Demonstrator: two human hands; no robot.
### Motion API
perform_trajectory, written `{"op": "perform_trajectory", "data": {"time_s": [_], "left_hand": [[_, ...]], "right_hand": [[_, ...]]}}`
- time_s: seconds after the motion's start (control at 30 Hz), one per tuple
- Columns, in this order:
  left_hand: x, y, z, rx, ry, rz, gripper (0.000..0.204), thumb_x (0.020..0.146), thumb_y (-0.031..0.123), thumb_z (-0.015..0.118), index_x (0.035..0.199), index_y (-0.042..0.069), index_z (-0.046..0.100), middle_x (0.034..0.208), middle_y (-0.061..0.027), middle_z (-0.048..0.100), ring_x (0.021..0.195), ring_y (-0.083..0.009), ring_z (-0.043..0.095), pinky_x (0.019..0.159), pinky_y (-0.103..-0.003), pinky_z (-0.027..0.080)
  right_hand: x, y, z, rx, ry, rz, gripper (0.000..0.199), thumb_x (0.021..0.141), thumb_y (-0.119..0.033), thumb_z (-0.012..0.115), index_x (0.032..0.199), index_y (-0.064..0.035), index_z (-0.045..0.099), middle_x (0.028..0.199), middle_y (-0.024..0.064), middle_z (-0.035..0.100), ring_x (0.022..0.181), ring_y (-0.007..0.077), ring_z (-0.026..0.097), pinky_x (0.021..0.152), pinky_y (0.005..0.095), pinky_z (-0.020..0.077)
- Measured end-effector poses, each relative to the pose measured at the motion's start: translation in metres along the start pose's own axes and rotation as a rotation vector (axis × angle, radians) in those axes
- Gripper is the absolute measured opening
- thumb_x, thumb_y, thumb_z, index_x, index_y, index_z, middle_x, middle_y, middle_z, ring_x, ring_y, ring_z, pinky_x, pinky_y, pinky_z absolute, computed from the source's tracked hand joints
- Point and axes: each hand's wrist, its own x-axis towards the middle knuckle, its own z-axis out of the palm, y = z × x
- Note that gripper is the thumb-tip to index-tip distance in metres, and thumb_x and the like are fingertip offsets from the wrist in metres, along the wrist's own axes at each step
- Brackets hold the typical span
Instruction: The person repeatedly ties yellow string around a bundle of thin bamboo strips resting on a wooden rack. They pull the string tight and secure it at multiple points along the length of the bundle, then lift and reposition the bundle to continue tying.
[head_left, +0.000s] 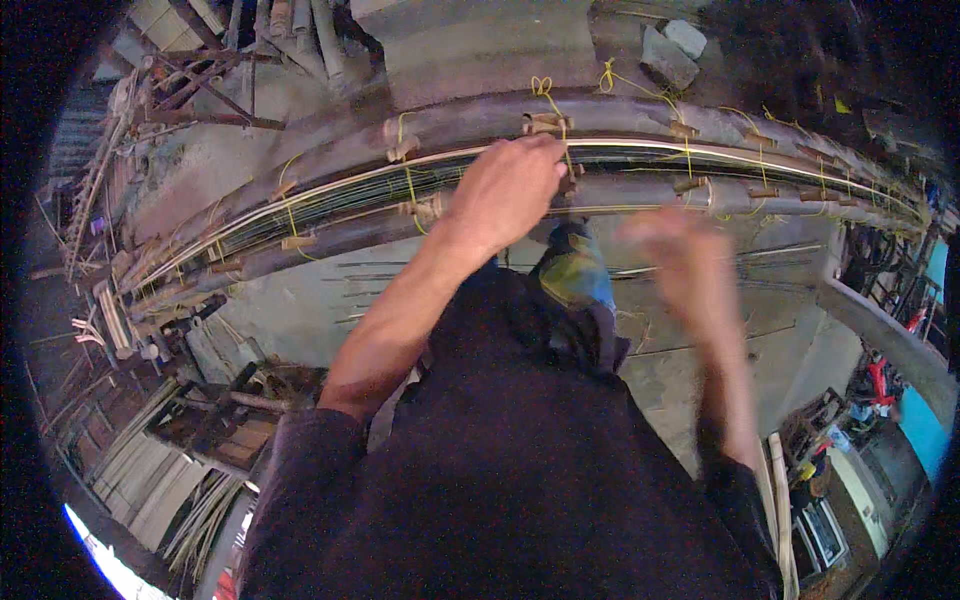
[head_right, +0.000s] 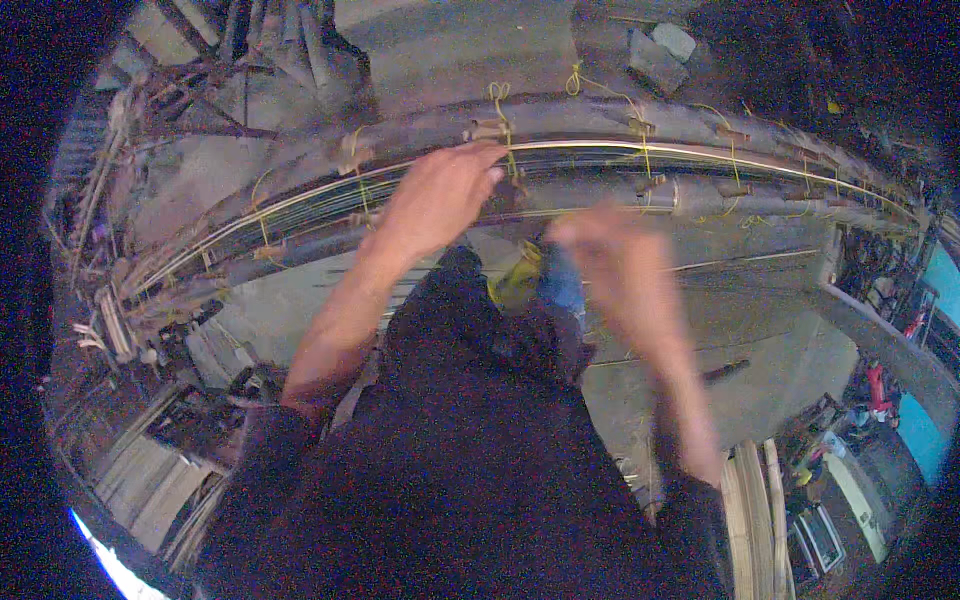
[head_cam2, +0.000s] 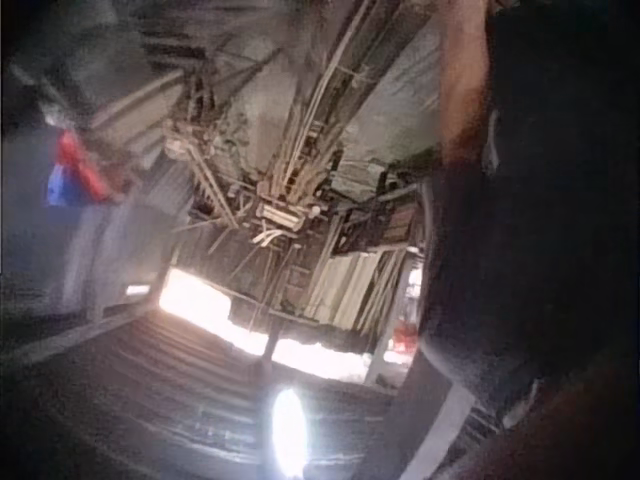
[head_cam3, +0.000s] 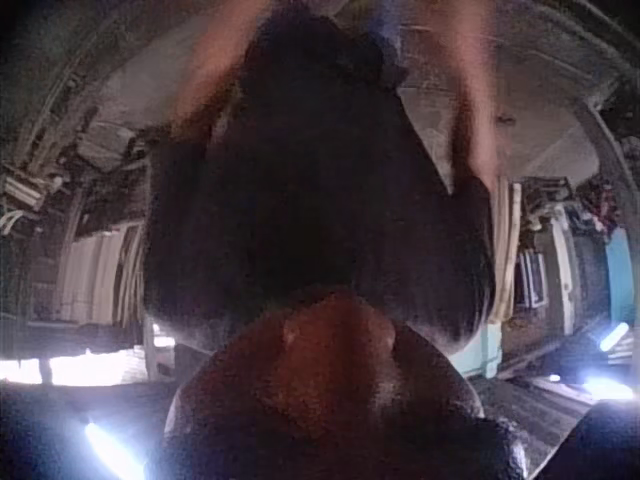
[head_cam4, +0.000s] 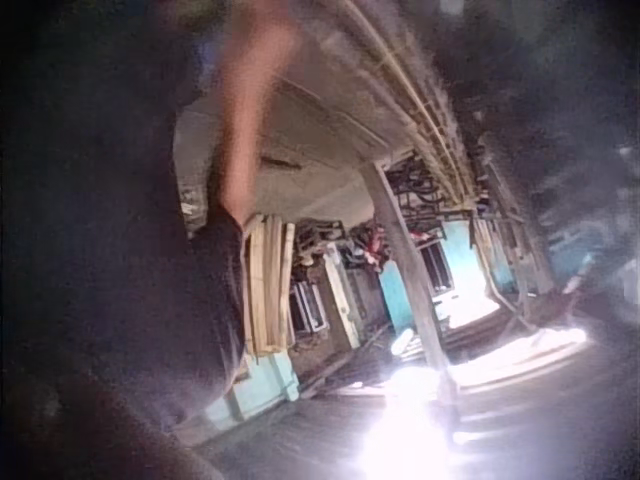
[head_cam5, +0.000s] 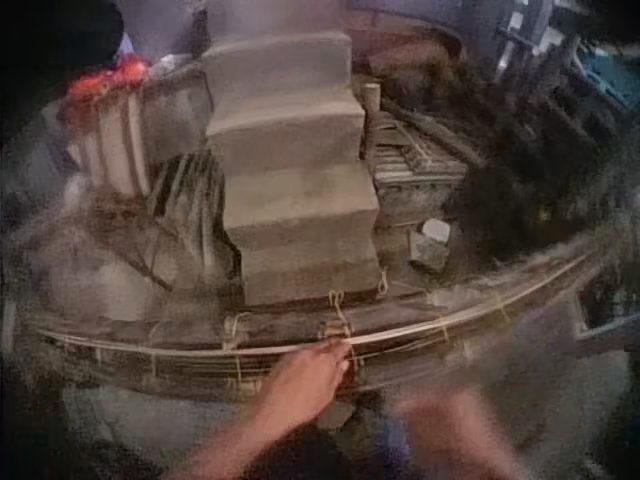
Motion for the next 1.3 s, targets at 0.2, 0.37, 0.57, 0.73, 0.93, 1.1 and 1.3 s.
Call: {"op": "perform_trajectory", "data": {"time_s": [0.2,0.37,0.57,0.73,0.93,1.1,1.3], "left_hand": [[-0.006,-0.010,-0.008,-0.079,0.132,-0.188,0.033,0.092,0.032,0.048,0.089,0.005,0.066,0.083,-0.0148,0.066,0.079,-0.0335,0.062,0.070,-0.041,0.048],[0.015,-0.003,-0.034,-0.784,0.069,-0.301,0.058,0.099,0.043,0.029,0.078,-0.001,0.061,0.074,-0.0072,0.061,0.081,-0.0161,0.059,0.078,-0.033,0.050],[0.030,0.001,-0.041,-0.854,0.171,-0.334,0.047,0.099,0.040,0.035,0.065,0.008,0.043,0.063,0.0034,0.038,0.062,-0.0095,0.038,0.063,-0.029,0.041],[0.101,0.023,-0.034,-0.410,-0.071,-0.330,0.048,0.095,0.043,0.040,0.070,0.003,0.051,0.059,-0.0019,0.046,0.057,-0.0132,0.044,0.055,-0.032,0.038],[0.152,-0.114,0.057,-0.383,-0.093,-0.678,0.050,0.092,0.047,0.041,0.085,0.001,0.059,0.070,-0.0043,0.056,0.060,-0.0194,0.051,0.058,-0.036,0.042],[0.137,-0.143,0.012,-0.204,-0.399,-0.543,0.050,0.091,0.049,0.046,0.103,0.003,0.062,0.090,-0.0092,0.063,0.081,-0.0198,0.058,0.074,-0.033,0.046],[0.097,-0.164,-0.076,-0.208,-0.158,-0.254,0.044,0.094,0.041,0.046,0.107,0.001,0.061,0.103,-0.0101,0.065,0.095,-0.0189,0.060,0.085,-0.030,0.044]], "right_hand": [[0.158,-0.107,-0.004,-0.240,-0.405,-0.794,0.023,0.087,-0.023,0.057,0.094,-0.0017,0.063,0.097,0.0151,0.060,0.090,0.0303,0.058,0.076,0.0406,0.0461],[0.205,0.025,0.017,-0.563,-0.478,-0.201,0.030,0.089,-0.023,0.054,0.107,0.0010,0.055,0.089,0.0161,0.064,0.083,0.0307,0.062,0.074,0.0403,0.0476],[0.120,-0.010,0.030,0.703,-0.015,-0.224,0.019,0.091,-0.019,0.049,0.101,-0.0033,0.054,0.082,0.0140,0.053,0.077,0.0313,0.055,0.074,0.0406,0.0469],[0.030,0.064,0.122,-0.157,-0.513,-0.326,0.009,0.083,-0.012,0.050,0.087,-0.0050,0.055,0.077,0.0168,0.062,0.073,0.0363,0.062,0.062,0.0480,0.0488],[0.028,0.064,0.118,0.053,-0.346,-0.340,0.009,0.076,-0.012,0.055,0.082,-0.0058,0.056,0.079,0.0140,0.061,0.075,0.0343,0.061,0.065,0.0468,0.0495],[0.018,0.074,0.084,0.238,0.238,-0.110,0.023,0.072,-0.007,0.061,0.095,-0.0042,0.062,0.084,0.0106,0.060,0.075,0.0235,0.061,0.068,0.0322,0.0515],[0.060,0.086,0.057,1.231,0.340,0.687,0.019,0.090,-0.024,0.044,0.087,-0.0086,0.054,0.062,-0.0023,0.046,0.047,0.0084,0.037,0.042,0.0236,0.0307]]}}
